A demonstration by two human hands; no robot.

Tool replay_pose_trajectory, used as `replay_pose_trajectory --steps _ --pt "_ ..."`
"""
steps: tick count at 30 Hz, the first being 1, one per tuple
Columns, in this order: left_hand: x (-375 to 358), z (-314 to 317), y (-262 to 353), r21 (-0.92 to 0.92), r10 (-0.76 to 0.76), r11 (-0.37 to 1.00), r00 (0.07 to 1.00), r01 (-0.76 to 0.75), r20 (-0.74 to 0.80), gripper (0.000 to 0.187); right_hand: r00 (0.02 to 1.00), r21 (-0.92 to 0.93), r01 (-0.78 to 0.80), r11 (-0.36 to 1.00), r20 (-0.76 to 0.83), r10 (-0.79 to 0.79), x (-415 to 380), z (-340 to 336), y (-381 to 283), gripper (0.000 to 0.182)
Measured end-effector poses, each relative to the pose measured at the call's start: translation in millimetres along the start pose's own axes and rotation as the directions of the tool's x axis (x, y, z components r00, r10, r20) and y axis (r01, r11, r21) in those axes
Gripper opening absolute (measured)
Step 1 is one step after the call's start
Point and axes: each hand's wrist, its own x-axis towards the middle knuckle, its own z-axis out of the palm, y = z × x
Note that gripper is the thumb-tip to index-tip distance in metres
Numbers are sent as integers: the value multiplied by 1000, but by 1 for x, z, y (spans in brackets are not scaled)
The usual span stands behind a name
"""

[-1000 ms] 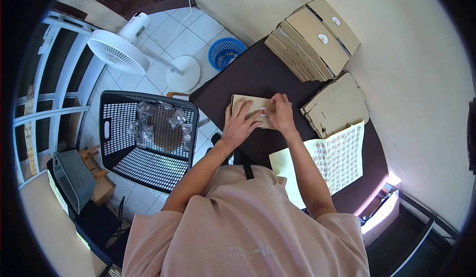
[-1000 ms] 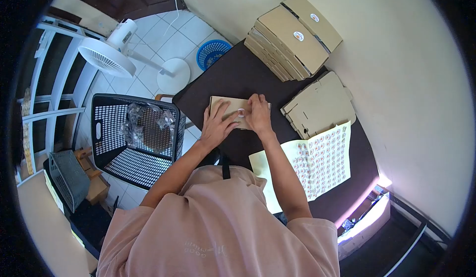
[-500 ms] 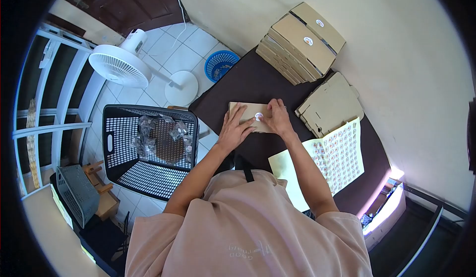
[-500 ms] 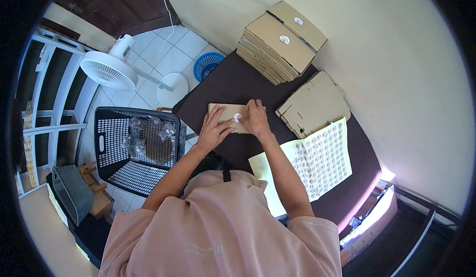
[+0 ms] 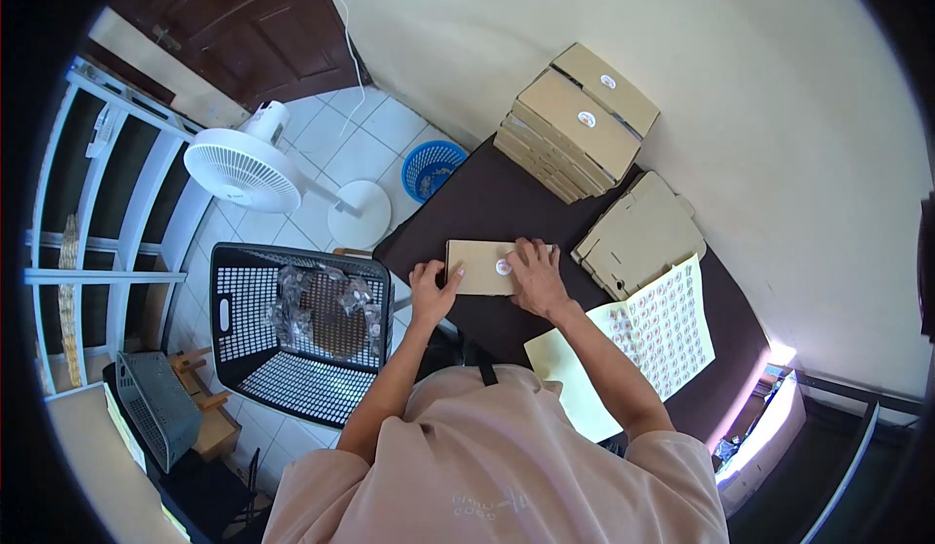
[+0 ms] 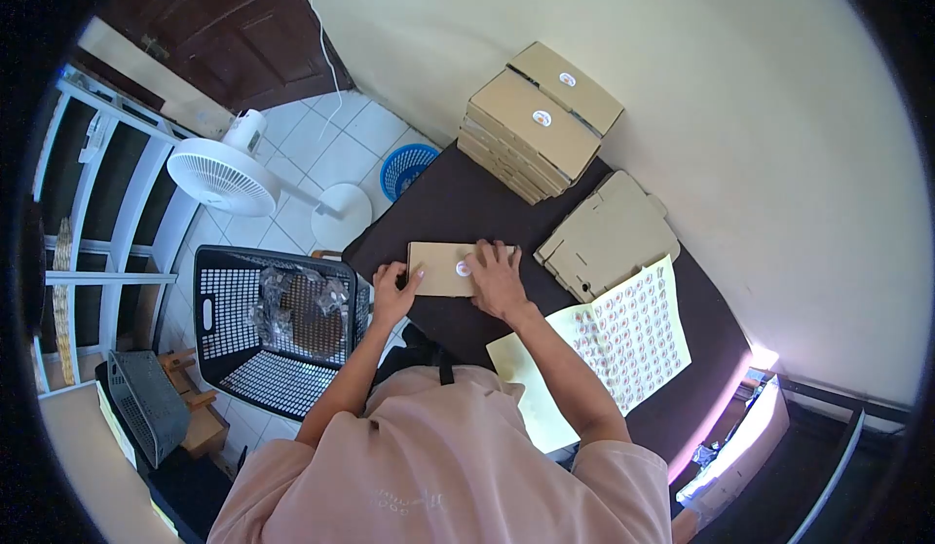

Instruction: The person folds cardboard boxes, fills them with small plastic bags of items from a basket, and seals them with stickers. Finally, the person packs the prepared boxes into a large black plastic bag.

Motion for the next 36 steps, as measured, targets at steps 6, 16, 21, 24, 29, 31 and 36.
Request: replay_pose_trajectory --steps 6,16,21,24,29,31,36 --pt "14 -48 3 -755 -342 568 928 328 146 35 993 136 46 990 -117 -30 -3 -79 -18 73" --pt "25 -61 -3 -793 -325 528 935 305 143 31 788 196 -119 973 -577 213 59 -218 73 62" --pt "23 -42 22 -685 -249 645 940 339 231 26 813 110 -149 983 -552 184 77 -186 104 61" --pt "18 -28 31 -629 -203 696 935 347 291 23 789 96 -201 975 -574 220 68 -180 99 59" --pt "8 -2 38 -567 -91 765 923 306 374 19 467 301 -178 937 -812 349 25 -161 90 40" --pt "3 4 38 -557 -48 783 919 277 390 16 338 611 -238 755 -677 654 5 -134 107 30" --pt "-5 15 37 -510 -22 814 893 277 450 16 435 551 -611 569 -367 822 -2 -38 126 45"
